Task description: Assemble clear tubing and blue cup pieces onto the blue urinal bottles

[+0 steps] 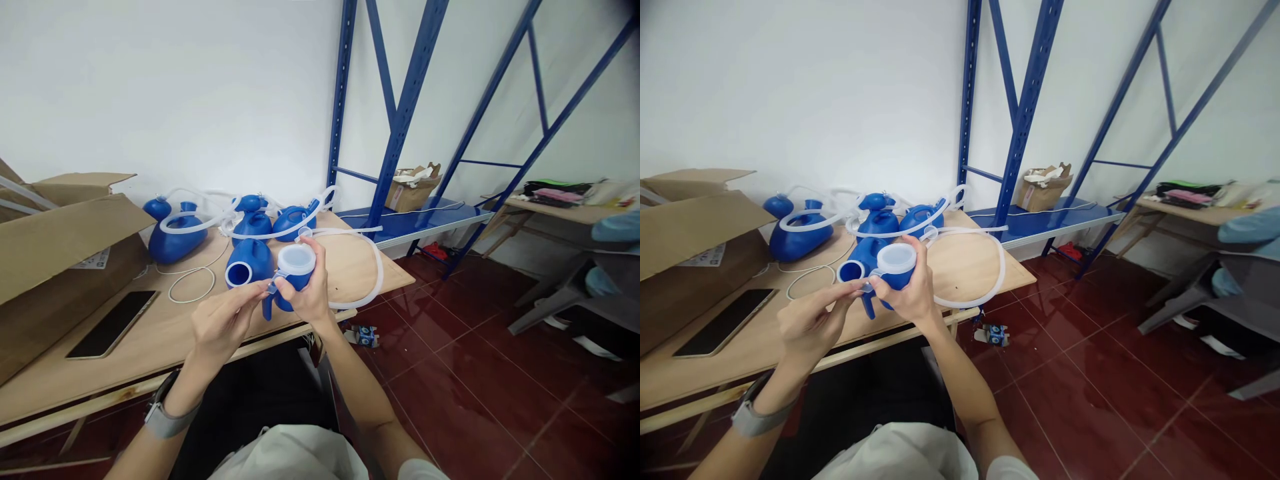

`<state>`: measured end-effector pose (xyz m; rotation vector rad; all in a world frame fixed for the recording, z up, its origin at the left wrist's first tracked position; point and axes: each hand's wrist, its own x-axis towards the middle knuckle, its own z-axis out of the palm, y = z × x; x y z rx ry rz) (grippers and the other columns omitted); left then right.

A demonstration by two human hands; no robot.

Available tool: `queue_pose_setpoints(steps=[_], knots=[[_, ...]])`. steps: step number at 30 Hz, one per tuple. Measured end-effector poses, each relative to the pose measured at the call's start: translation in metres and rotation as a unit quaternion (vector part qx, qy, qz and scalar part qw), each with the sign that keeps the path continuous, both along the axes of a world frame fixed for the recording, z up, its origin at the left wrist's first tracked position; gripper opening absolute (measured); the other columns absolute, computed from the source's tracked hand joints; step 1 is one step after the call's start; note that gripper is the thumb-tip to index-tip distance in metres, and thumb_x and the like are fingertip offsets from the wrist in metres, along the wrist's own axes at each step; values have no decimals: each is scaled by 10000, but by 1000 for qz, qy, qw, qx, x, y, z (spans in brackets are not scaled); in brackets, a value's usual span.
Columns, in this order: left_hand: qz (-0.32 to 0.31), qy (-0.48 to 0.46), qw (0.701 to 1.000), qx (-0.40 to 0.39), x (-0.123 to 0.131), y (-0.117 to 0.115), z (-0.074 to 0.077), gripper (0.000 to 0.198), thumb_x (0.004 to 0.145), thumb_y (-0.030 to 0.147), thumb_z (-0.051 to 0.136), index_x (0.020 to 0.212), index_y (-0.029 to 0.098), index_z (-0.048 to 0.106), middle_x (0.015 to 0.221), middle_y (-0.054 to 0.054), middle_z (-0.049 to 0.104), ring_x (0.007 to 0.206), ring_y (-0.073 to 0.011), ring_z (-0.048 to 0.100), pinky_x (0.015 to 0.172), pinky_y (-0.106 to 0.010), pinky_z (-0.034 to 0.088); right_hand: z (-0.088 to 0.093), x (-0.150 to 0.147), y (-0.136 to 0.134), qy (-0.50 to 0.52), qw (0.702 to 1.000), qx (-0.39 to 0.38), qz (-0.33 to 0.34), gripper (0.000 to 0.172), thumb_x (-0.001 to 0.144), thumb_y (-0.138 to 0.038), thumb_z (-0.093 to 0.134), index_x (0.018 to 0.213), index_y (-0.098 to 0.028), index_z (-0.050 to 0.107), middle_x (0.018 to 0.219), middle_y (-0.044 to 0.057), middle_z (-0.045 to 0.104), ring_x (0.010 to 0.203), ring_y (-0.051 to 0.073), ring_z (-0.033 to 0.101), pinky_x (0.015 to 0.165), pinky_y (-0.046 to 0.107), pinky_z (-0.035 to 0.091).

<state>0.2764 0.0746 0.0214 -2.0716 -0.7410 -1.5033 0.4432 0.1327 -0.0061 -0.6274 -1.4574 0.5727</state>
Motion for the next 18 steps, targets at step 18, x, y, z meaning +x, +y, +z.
queue_pose_setpoints(steps=[18], knots=[[15, 27, 999, 19, -1, 0, -8, 325, 940, 54, 682, 1201, 229, 765, 995, -42, 844, 751, -189, 818, 766, -223, 664, 10, 5, -5, -9, 1000, 27, 2, 816, 713, -457, 851, 1409, -243, 482, 1229, 88, 666, 1113, 277, 672, 993, 426, 578]])
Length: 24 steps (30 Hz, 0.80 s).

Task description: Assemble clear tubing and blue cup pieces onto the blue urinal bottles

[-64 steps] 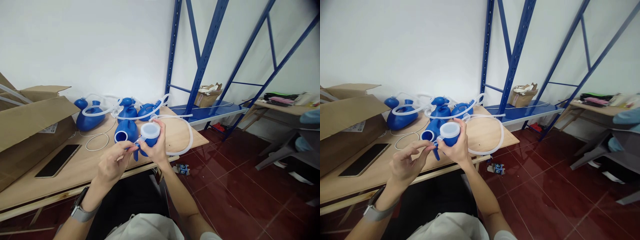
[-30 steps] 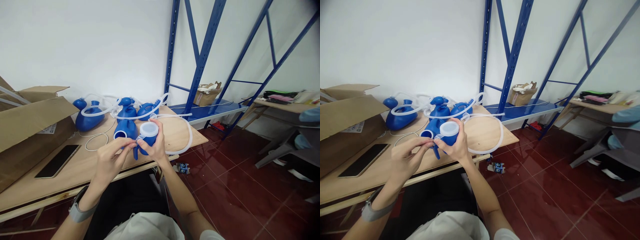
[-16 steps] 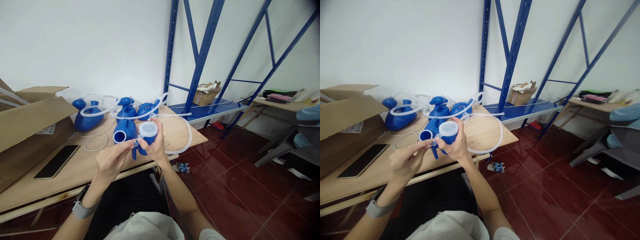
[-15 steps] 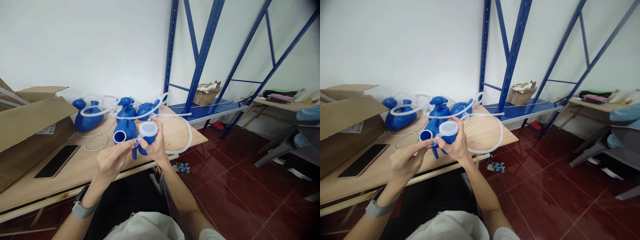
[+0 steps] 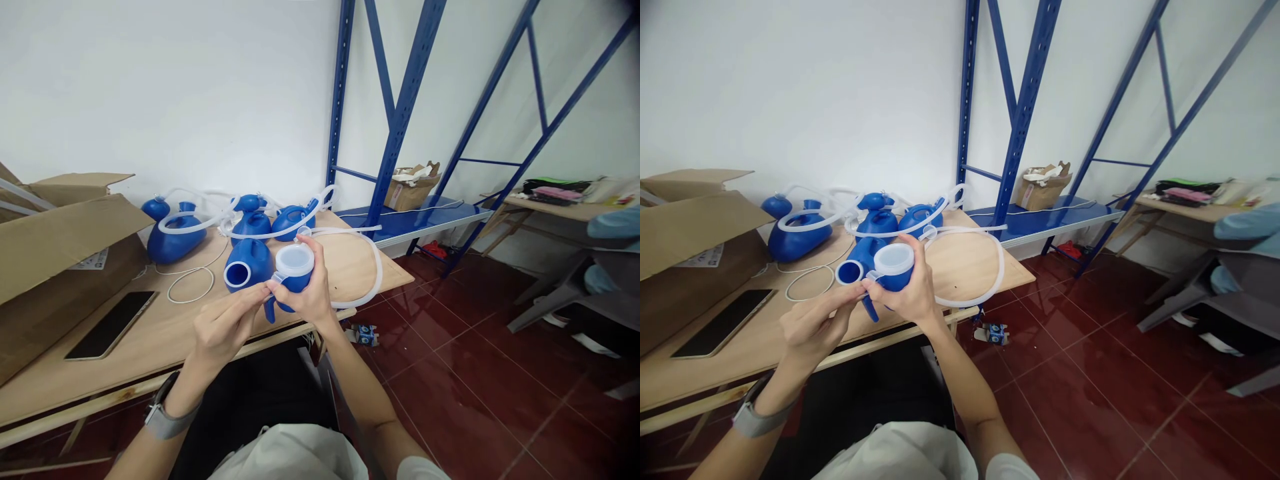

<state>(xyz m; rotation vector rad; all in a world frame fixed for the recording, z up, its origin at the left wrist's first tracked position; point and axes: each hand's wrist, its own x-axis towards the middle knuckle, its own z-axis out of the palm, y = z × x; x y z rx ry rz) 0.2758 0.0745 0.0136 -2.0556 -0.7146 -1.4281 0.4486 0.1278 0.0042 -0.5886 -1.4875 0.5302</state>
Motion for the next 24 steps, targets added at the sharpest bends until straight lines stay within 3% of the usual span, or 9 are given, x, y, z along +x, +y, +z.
queue_pose_setpoints(steps=[6, 11, 18, 24], knots=[[-36, -32, 999, -15, 3, -4, 1, 307, 871, 37, 722, 1113, 220, 761, 979, -41, 846, 791, -194, 820, 748, -229, 662, 0, -3, -1, 5, 999, -2, 33, 800, 728, -377, 815, 1436, -245, 467, 1231, 89, 650, 1060, 263, 685, 962, 425, 591], [-44, -78, 996, -23, 7, -4, -2, 169, 864, 117, 775, 998, 218, 757, 886, -27, 840, 733, -202, 814, 667, -245, 664, 0, -2, -5, -7, 1000, -2, 28, 820, 722, -400, 839, 1442, -243, 478, 1282, 105, 638, 1122, 283, 671, 1007, 451, 581], [-75, -167, 977, -108, 16, -7, -3, 68, 879, 143, 781, 869, 192, 735, 823, -43, 830, 742, -214, 817, 651, -259, 677, 2, 0, -6, 2, 999, -25, 32, 848, 721, -414, 867, 1459, -266, 477, 1319, 108, 634, 1167, 303, 667, 1009, 474, 593], [-80, -213, 966, -125, 22, -9, -10, 60, 872, 163, 786, 847, 182, 736, 802, -44, 825, 750, -221, 818, 674, -284, 691, 6, 0, -11, 19, 998, -32, 48, 780, 747, -414, 829, 1432, -248, 495, 1300, 110, 647, 1135, 293, 684, 985, 457, 605]])
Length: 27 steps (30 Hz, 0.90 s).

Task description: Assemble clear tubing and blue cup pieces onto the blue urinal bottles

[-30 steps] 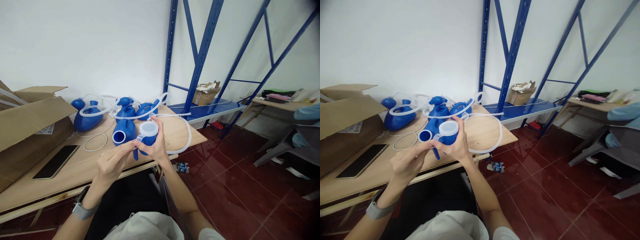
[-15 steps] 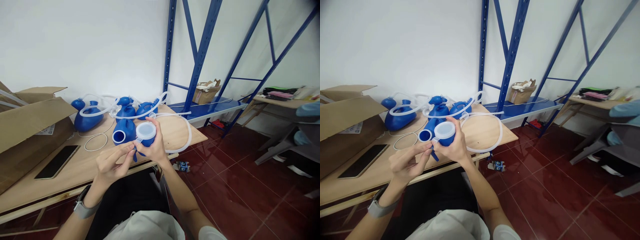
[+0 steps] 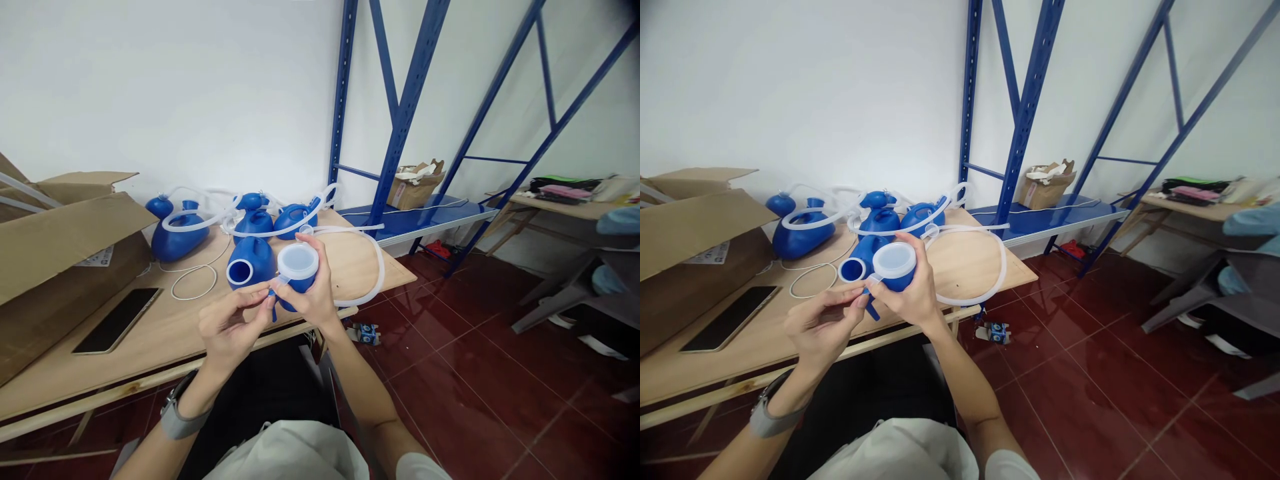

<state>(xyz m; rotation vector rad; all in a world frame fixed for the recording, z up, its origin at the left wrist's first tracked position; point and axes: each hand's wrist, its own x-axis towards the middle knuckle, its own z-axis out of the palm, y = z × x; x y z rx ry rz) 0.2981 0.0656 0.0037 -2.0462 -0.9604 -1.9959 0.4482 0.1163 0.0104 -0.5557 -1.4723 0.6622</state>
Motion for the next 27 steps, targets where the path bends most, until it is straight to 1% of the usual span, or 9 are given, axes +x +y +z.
queue_pose_setpoints(steps=[4, 7, 9, 12, 15, 18, 21, 24, 27], knots=[[12, -31, 999, 11, 6, 0, -8, 68, 882, 190, 787, 847, 183, 728, 799, -44, 822, 775, -235, 821, 705, -312, 702, 0, -2, -2, 12, 1000, -7, -8, 770, 739, -398, 827, 1418, -239, 502, 1302, 111, 652, 1108, 283, 687, 986, 445, 597], [14, -39, 999, 19, 7, 2, -14, 58, 887, 166, 782, 906, 181, 728, 873, -60, 834, 828, -243, 825, 729, -322, 705, 1, -4, -3, 26, 1000, -8, -10, 758, 740, -383, 830, 1407, -240, 499, 1261, 92, 668, 1066, 257, 690, 987, 420, 592], [25, -24, 999, 34, 6, 4, -19, 105, 879, 135, 784, 953, 183, 730, 944, -72, 840, 872, -247, 825, 762, -332, 704, 2, -4, -4, 28, 999, -13, -15, 780, 736, -367, 838, 1420, -241, 486, 1215, 78, 681, 1044, 247, 689, 985, 408, 588], [60, 20, 996, 61, 3, 8, -23, 155, 869, 114, 790, 990, 192, 731, 1015, -81, 840, 905, -251, 824, 791, -347, 699, 5, -3, -5, 20, 999, -23, -28, 830, 735, -354, 846, 1459, -245, 455, 1189, 72, 693, 1060, 248, 686, 1005, 408, 578], [69, 47, 994, 73, 2, 10, -22, 160, 885, 99, 767, 1011, 191, 730, 1043, -94, 835, 915, -245, 821, 791, -344, 691, 6, -1, -5, 18, 999, -31, -20, 851, 745, -365, 850, 1481, -248, 440, 1197, 72, 697, 1056, 245, 694, 1006, 404, 581], [58, 74, 992, 87, 0, 10, -10, 194, 890, 49, 735, 1030, 183, 721, 1020, -98, 828, 904, -221, 813, 798, -317, 673, 6, 1, -3, 17, 999, -35, -17, 843, 756, -369, 850, 1485, -244, 447, 1206, 72, 695, 1069, 242, 691, 1006, 398, 584], [57, 170, 980, 89, -10, 10, 12, 220, 894, 31, 721, 1059, 176, 713, 1006, -91, 817, 887, -196, 801, 818, -290, 656, 7, 4, -2, 5, 999, -32, -28, 815, 774, -368, 837, 1484, -240, 458, 1237, 74, 687, 1131, 250, 672, 1034, 404, 573], [55, 300, 943, 131, -27, 11, 34, 216, 914, 41, 694, 1081, 177, 714, 965, -78, 812, 879, -197, 797, 806, -287, 651, 10, 8, -3, -5, 999, -33, -28, 796, 774, -359, 840, 1474, -245, 478, 1259, 73, 681, 1136, 253, 672, 1040, 412, 570], [61, 392, 896, 198, -40, 14, 46, 204, 949, 87, 663, 1095, 213, 728, 978, -56, 813, 936, -215, 799, 820, -311, 655, 11, 10, -4, -2, 999, -31, -32, 787, 767, -357, 855, 1460, -249, 498, 1250, 73, 682, 1126, 262, 679, 1040, 426, 573]])
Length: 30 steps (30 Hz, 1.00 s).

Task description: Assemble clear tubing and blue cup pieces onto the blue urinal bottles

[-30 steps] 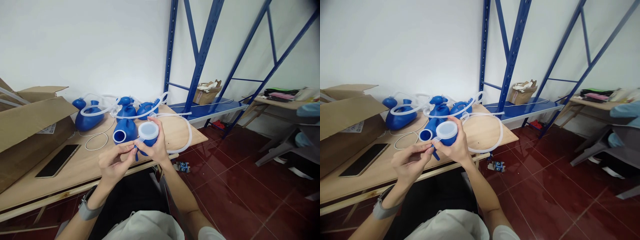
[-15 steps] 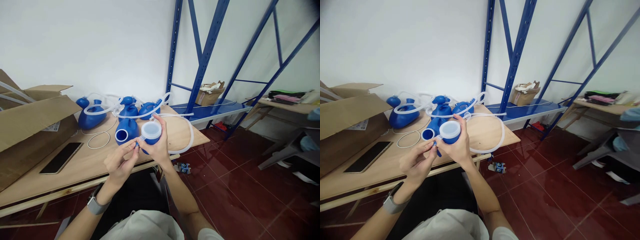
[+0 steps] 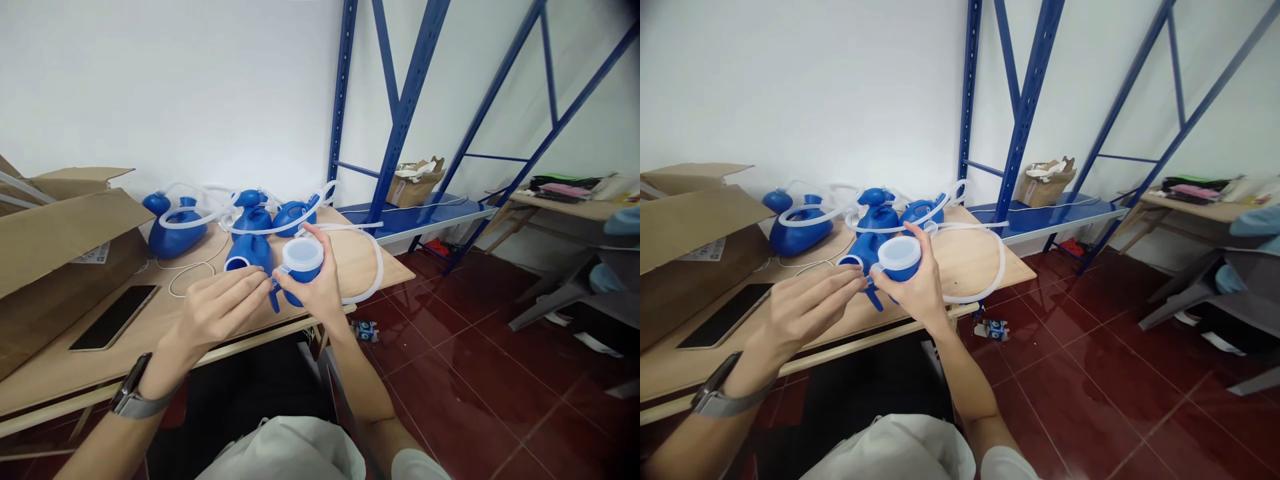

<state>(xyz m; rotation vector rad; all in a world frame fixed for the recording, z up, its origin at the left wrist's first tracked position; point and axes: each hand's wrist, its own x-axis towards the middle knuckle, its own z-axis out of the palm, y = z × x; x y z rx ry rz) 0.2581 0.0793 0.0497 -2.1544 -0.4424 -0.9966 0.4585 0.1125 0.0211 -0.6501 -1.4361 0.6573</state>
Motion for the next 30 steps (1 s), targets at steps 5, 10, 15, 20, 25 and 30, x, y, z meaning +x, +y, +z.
queue_pose_setpoints(steps=[5, 10, 15, 20, 25, 30], knots=[[73, 23, 997, 22, 1, 7, -6, 182, 959, 115, 657, 1030, 258, 746, 944, -28, 800, 934, -217, 791, 764, -305, 617, -3, 2, 4, 0, 1000, 11, -24, 765, 772, -368, 858, 1443, -250, 512, 1276, 82, 676, 1111, 259, 680, 1037, 429, 575], [123, 33, 990, -53, 2, 19, -11, 196, 979, 95, 588, 991, 238, 722, 908, -52, 771, 896, -189, 754, 652, -256, 501, 0, 8, 2, -6, 995, 38, -97, 689, 777, -318, 829, 1397, -251, 537, 1336, 102, 661, 1183, 284, 663, 1080, 453, 547], [135, 95, 986, -16, -6, 18, 3, 82, 1000, 158, 617, 1017, 207, 680, 889, -42, 750, 817, -174, 709, 600, -267, 434, 1, 10, 0, -59, 987, 49, -141, 662, 761, -278, 802, 1370, -248, 545, 1326, 98, 680, 1204, 296, 670, 1056, 457, 560], [194, 223, 955, 35, -2, 7, 20, 195, 956, 46, 577, 1075, 161, 680, 1007, -88, 749, 867, -203, 691, 646, -305, 476, -4, 8, 6, -100, 982, 52, -152, 645, 764, -269, 775, 1367, -240, 548, 1319, 98, 696, 1210, 297, 679, 1039, 453, 574], [229, 243, 940, 62, 6, 8, 32, 187, 948, 22, 553, 957, 165, 674, 862, -61, 678, 743, -192, 618, 559, -314, 415, -3, 6, 2, -119, 980, 54, -149, 657, 756, -270, 772, 1373, -251, 548, 1327, 91, 693, 1232, 297, 674, 1046, 444, 576], [192, 300, 932, 74, 4, 10, 32, 217, 938, 16, 552, 828, 174, 651, 836, -57, 666, 694, -184, 571, 567, -331, 416, 0, 9, 0, -113, 981, 42, -154, 644, 777, -284, 775, 1376, -241, 542, 1305, 96, 700, 1201, 297, 684, 1031, 450, 579]])
